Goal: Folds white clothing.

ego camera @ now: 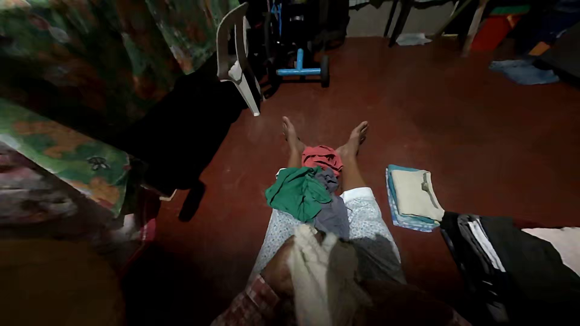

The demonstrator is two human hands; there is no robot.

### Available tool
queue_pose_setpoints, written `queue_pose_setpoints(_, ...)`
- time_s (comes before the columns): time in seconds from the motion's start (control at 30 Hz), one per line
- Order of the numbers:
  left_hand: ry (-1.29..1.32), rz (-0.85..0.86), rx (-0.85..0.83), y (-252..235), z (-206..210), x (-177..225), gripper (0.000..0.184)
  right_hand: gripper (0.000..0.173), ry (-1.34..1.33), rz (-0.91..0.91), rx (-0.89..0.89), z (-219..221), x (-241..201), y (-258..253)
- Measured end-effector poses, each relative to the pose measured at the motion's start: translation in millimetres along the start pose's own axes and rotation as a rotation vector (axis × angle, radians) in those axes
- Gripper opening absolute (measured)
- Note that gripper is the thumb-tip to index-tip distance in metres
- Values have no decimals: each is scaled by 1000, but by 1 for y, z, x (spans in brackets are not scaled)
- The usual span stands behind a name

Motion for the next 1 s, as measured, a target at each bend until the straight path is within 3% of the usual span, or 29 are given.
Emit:
queue_pose_setpoints(0.07,-216,111,-364,2,31,29,24,44,378,96,-57,-8,-4,-15)
queue_pose_setpoints(0.13,-597,144,-760,9,72,46,27,29,575,-89,29,-16,-26,-11)
queue_pose_setpoints(0.2,-1052,36,-917,15,95,40,16,21,747,-273,152,-22,-48,5)
queue_pose_setpoints(0.27,-1634,-185,-871,15,97,28,14,28,909,-27,157,-24,-49,9)
queue_pose_setpoints(0.3,-1882,-357,-783,14,88,25,19,32,933,178,101,-24,-41,8)
queue_pose_setpoints(0.33,-2048,-516,-662,14,78,26,23,31,966,260,90,-25,-36,10)
queue_pose_setpoints(0.43,-2193,-931,-305,22,66,50,33,31,1040,270,84,-24,-32,27)
queue_pose_setpoints(0.5,-2181,-1048,-227,25,54,64,35,35,1076,275,29,-26,-29,35)
queue_pose_setpoints(0.57,-2189,-957,-289,25,46,67,33,35,1069,248,47,-28,-38,43)
queue_pose_setpoints(0.67,-2157,-693,-386,26,64,75,37,33,1004,118,298,-39,-65,54)
queue_pose_setpoints(0.8,-2068,-98,-376,22,100,107,35,34,924,157,313,-47,-108,60)
queue_pose_setpoints(0.9,-2028,275,-478,33,123,118,30,23,929,-145,522,-31,-128,65)
queue_pose_setpoints(0.97,-1941,373,-570,43,133,119,34,30,879,-77,380,-25,-134,63)
queue_pose_setpoints(1.0,-1890,419,-632,50,139,119,34,29,887,-119,408,-25,-136,65)
Point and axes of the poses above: each hand's wrist, its own y-axis away from the middle knuckle, its own z-axis out of the palm, x = y × z, the point moved 8 cm from there along -y, towards the middle knuckle, and after that the axes turned 6 degrees about -x, right-handed, at the moved point
